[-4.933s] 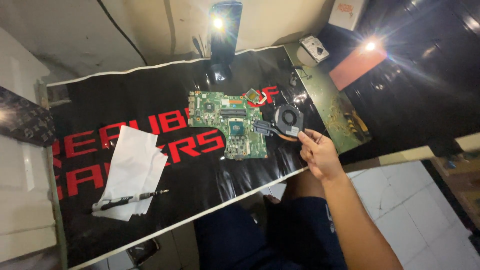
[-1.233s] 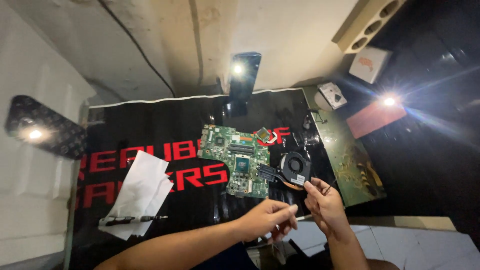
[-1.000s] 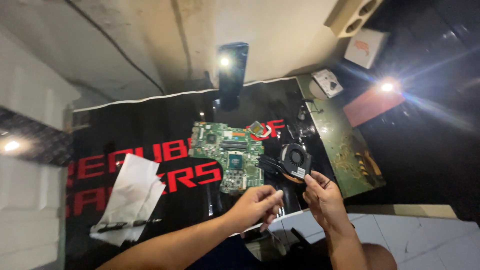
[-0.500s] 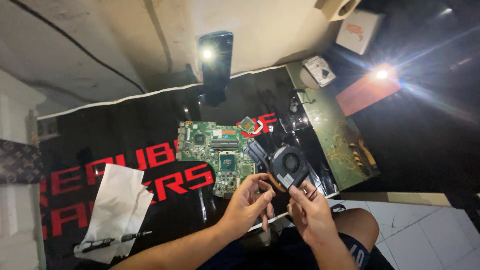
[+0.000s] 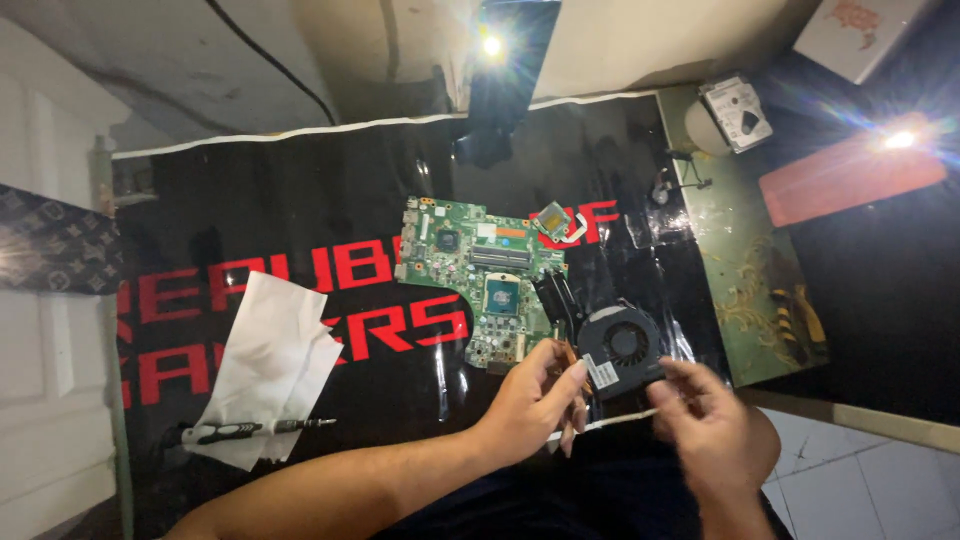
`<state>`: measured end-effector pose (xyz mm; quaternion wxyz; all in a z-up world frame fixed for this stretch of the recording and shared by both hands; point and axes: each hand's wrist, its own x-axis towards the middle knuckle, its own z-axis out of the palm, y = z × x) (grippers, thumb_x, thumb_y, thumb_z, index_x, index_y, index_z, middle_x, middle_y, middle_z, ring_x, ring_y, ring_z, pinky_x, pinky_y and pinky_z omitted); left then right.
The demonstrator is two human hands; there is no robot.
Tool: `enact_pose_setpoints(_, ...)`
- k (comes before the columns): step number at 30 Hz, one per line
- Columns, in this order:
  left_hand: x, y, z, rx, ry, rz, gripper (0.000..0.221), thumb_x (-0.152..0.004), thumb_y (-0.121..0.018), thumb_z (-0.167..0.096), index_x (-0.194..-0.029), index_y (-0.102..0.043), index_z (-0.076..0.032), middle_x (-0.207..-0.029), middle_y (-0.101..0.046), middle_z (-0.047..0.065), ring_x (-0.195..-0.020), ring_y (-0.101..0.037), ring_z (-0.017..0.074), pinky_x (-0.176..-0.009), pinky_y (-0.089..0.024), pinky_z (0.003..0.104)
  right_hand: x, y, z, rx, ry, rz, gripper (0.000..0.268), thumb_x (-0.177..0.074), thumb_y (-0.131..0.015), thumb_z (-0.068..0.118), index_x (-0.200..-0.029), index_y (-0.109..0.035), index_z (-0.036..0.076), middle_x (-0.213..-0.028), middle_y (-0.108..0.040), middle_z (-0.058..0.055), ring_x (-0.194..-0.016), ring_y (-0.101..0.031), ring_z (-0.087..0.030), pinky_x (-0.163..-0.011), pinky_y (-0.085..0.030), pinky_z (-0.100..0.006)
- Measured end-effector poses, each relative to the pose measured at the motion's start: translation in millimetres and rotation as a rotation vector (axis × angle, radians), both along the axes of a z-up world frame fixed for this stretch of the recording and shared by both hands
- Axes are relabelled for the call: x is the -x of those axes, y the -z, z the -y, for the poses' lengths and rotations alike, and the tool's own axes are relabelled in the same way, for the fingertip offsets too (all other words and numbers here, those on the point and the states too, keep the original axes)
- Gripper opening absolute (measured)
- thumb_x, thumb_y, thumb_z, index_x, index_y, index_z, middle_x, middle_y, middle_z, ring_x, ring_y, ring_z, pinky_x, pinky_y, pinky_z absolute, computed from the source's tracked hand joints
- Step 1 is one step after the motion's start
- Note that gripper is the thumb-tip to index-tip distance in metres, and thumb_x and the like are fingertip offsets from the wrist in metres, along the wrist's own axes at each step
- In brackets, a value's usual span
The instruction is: Installing a cooling fan assembly onto a laptop motherboard, including applying thermal paste and positioning the heatsink.
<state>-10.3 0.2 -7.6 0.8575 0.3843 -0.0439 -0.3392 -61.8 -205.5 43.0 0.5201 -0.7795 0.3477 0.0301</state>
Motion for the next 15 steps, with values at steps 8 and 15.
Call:
enact_pose_setpoints(8, -1, 0, -4, -0.013, 0.034, 0.042, 0.015, -0.11, -0.049, -0.014, -0.111, -0.04, -0.002, -0.085, -0.057, 0.014, -0.061, -0.061, 0.0182, -0.044, -0.053, 0.027, -23, -46, 4, 0.306, -0.492, 0.321, 0.067, -0.068, -0.081, -0.001, -0.132, -0.06, -0.002, -0.1, -0.054, -0.008, -0.045, -0.034, -0.006, -0.041, -0.03, -0.02)
enact_pose_setpoints(15, -3, -7, -1, -0.16, 0.087, 0.051, 0.018, -0.109, -0.045, -0.014, -0.119, -0.047, 0.0, -0.082, -0.058, 0.012, -0.058, -0.062, 0.0191, -0.042, -0.054, 0.028, -58, -79, 6, 0.855, -1.009, 0.501, 0.039, -0.073, -0.078, 0.004, -0.111, -0.071, 0.007, -0.134, -0.071, -0.008, -0.06, -0.071, -0.012, -0.049, -0.054, -0.028)
